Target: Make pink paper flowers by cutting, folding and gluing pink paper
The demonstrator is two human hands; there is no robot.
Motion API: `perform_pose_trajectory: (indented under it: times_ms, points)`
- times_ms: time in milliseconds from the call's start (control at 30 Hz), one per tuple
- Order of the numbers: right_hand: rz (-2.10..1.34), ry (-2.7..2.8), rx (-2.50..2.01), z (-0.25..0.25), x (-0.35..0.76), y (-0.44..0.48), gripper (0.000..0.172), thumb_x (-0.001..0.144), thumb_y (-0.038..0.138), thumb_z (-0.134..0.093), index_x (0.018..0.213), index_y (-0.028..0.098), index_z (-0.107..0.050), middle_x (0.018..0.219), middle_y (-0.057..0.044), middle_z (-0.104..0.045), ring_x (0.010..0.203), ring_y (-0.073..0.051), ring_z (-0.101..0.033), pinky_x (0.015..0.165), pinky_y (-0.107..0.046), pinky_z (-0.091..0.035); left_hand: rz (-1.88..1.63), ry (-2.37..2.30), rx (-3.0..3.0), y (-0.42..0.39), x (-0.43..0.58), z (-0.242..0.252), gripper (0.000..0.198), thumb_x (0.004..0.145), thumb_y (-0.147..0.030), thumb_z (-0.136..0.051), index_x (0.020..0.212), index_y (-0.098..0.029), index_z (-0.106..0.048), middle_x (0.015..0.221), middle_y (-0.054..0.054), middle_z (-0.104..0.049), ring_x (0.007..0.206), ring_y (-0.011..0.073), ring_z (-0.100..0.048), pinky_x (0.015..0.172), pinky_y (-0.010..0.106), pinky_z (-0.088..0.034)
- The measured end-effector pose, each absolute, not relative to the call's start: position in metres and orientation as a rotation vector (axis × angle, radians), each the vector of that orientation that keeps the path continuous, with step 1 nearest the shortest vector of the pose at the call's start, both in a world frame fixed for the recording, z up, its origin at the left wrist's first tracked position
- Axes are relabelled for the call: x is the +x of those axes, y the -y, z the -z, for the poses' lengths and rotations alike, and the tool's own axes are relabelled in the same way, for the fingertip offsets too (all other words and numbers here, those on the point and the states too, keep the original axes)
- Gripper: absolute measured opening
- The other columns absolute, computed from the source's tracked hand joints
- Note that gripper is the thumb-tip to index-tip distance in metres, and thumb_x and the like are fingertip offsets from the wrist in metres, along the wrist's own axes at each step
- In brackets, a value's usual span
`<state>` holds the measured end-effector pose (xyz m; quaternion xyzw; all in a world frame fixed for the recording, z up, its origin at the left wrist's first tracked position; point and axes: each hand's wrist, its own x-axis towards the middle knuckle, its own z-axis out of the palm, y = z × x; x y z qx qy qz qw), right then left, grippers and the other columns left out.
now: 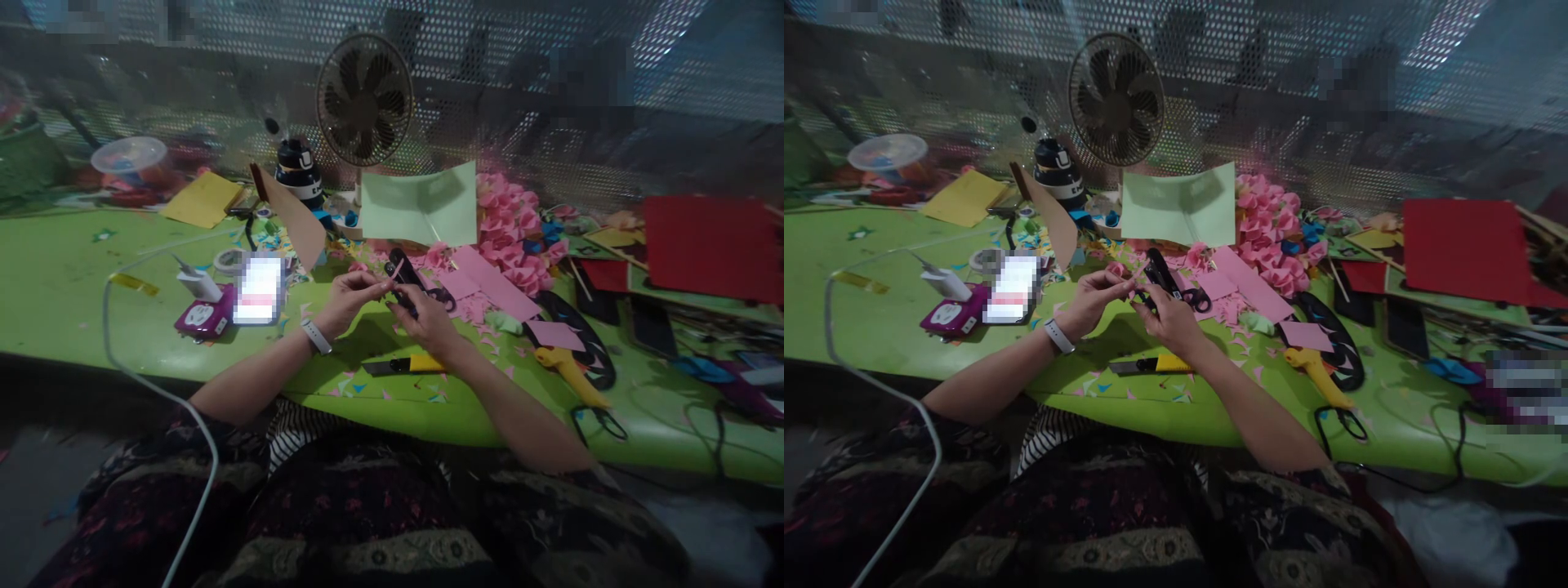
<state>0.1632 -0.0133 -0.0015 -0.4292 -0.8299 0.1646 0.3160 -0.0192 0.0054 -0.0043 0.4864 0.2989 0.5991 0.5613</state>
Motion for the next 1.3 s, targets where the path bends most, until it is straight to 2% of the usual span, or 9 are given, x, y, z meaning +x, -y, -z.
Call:
perform_pose_trajectory:
  times_ms: [233, 433, 600, 800, 1033, 1300]
  points:
    - [-0.509, 2.096, -1.141, 0.006, 0.164, 0.012, 0.042, 0.102, 0.044, -0.039, 0.128, 0.022, -0.063, 0.102, -0.01, -0.073, 0.084, -0.022, -0.071, 0.072, -0.035, -0.057, -1.412, -0.693, 1.189, -0.005, -0.019, 0.004, 0.031, 0.063, -0.042, -0.089, 0.074, -0.016, -0.076, 0.069, 0.001, -0.07, 0.061, 0.0091, -0.061, 0.064, 0.026, -0.051]
    - [-0.454, 2.102, -1.086, 0.007, 0.166, 0.007, 0.043, 0.102, 0.046, -0.039, 0.119, 0.019, -0.068, 0.102, -0.012, -0.072, 0.093, -0.024, -0.069, 0.079, -0.037, -0.056, -1.384, -0.702, 1.216, -0.004, -0.018, 0.004, 0.032, 0.064, -0.043, -0.088, 0.078, -0.016, -0.077, 0.075, 0.004, -0.072, 0.064, 0.0106, -0.062, 0.067, 0.028, -0.053]
    - [-0.424, 2.147, -1.11, 0.003, 0.163, 0.013, 0.039, 0.103, 0.043, -0.038, 0.118, 0.02, -0.066, 0.1, -0.011, -0.072, 0.09, -0.023, -0.069, 0.073, -0.033, -0.054, -1.417, -0.731, 1.22, -0.002, -0.018, 0.003, 0.031, 0.064, -0.042, -0.088, 0.066, -0.015, -0.072, 0.063, 0.001, -0.066, 0.057, 0.0083, -0.058, 0.06, 0.024, -0.05]
    - [-0.46, 2.157, -1.17, 0.001, 0.163, 0.015, 0.041, 0.104, 0.045, -0.033, 0.118, 0.02, -0.063, 0.087, -0.008, -0.071, 0.079, -0.022, -0.07, 0.065, -0.03, -0.049, -1.418, -0.725, 1.227, -0.002, -0.018, 0.002, 0.032, 0.061, -0.043, -0.089, 0.074, -0.016, -0.076, 0.07, 0.002, -0.071, 0.062, 0.0097, -0.061, 0.065, 0.026, -0.054]
    - [-0.514, 2.152, -1.139, 0.001, 0.162, 0.014, 0.041, 0.104, 0.045, -0.033, 0.111, 0.02, -0.064, 0.085, -0.008, -0.069, 0.081, -0.022, -0.069, 0.069, -0.032, -0.051, -1.398, -0.754, 1.234, -0.003, -0.017, 0.003, 0.032, 0.062, -0.045, -0.088, 0.073, -0.017, -0.076, 0.07, 0.003, -0.071, 0.062, 0.0107, -0.061, 0.065, 0.028, -0.054]
    - [-0.48, 2.182, -1.194, 0.0, 0.165, 0.01, 0.045, 0.103, 0.049, -0.031, 0.111, 0.02, -0.064, 0.078, -0.007, -0.068, 0.073, -0.022, -0.066, 0.062, -0.031, -0.046, -1.554, -0.796, 1.201, -0.012, -0.024, 0.005, 0.032, 0.066, -0.045, -0.086, 0.07, -0.016, -0.072, 0.066, 0.001, -0.068, 0.059, 0.0086, -0.058, 0.061, 0.024, -0.049]
